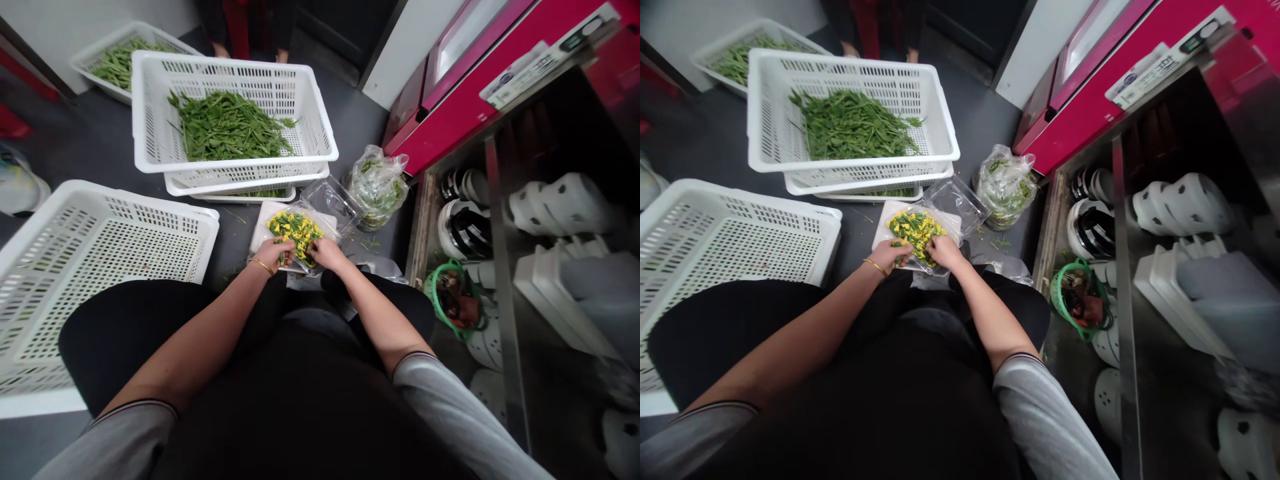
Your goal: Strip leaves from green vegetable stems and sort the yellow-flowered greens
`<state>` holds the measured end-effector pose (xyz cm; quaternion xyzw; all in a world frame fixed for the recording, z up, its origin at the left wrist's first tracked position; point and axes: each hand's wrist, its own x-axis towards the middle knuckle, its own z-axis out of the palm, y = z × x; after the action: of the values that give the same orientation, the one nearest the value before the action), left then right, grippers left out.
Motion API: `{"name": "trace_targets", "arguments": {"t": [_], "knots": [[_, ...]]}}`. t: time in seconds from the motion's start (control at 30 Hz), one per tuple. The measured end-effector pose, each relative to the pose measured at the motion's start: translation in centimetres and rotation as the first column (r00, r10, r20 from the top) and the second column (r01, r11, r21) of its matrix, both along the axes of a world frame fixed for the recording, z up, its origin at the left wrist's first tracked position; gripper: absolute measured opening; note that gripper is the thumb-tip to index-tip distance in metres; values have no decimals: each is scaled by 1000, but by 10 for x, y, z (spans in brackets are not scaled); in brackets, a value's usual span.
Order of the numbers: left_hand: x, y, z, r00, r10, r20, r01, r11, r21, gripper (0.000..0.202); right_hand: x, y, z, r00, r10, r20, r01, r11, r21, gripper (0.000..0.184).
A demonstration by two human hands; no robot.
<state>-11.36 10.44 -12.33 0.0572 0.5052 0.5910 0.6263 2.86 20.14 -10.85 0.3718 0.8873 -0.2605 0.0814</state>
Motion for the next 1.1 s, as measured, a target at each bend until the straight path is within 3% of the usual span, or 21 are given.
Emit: {"name": "trace_targets", "arguments": {"t": [0.07,0.17,0.33,0.43,0.5,0.57,0.63,0.67,0.73,0.8,0.83,0.87,0.93,1.03,1.1], "knots": [[9,1,-7,997,-28,-67,27,999,-18,21,0,5,4,993,-85,-83,84,996,-15,16],[16,3,-10,964,-77,-255,80,997,-2,24,1,7,10,932,-239,-272,204,967,-151,17],[12,6,0,868,-15,-496,72,993,98,15,-5,-1,14,879,-331,-344,178,896,-407,24],[6,4,9,796,-22,-605,194,956,220,14,-3,-3,14,887,-376,-267,135,766,-628,30],[2,2,15,770,-112,-628,335,909,249,13,2,-3,15,878,-425,-218,141,666,-732,32],[0,-1,20,771,-250,-585,456,859,233,11,12,-4,15,852,-489,-189,194,629,-753,31],[-3,-4,23,811,-364,-459,498,841,212,11,24,-6,16,882,-446,-151,201,646,-736,27],[-5,-5,24,847,-380,-371,476,854,211,13,30,-8,16,923,-364,-123,168,670,-723,23],[-9,-6,25,938,-296,-182,332,916,224,15,38,-12,15,987,-134,-85,49,764,-643,20],[-13,-6,25,988,-156,4,150,960,236,15,39,-16,12,998,11,-62,-35,916,-399,18],[-14,-6,25,989,-121,82,98,967,234,16,37,-17,10,998,40,-48,-49,973,-224,16],[-15,-6,24,982,-116,146,80,970,230,17,33,-19,7,998,63,-20,-64,996,-63,15],[-15,-6,21,964,-156,215,107,969,222,20,24,-19,0,991,110,71,-118,986,120,16],[-12,-6,14,976,-133,171,100,977,190,27,18,-15,-5,982,132,137,-154,974,165,18],[-9,-4,10,995,-63,83,49,987,153,25,21,-8,-3,994,71,83,-85,979,185,20]]}}
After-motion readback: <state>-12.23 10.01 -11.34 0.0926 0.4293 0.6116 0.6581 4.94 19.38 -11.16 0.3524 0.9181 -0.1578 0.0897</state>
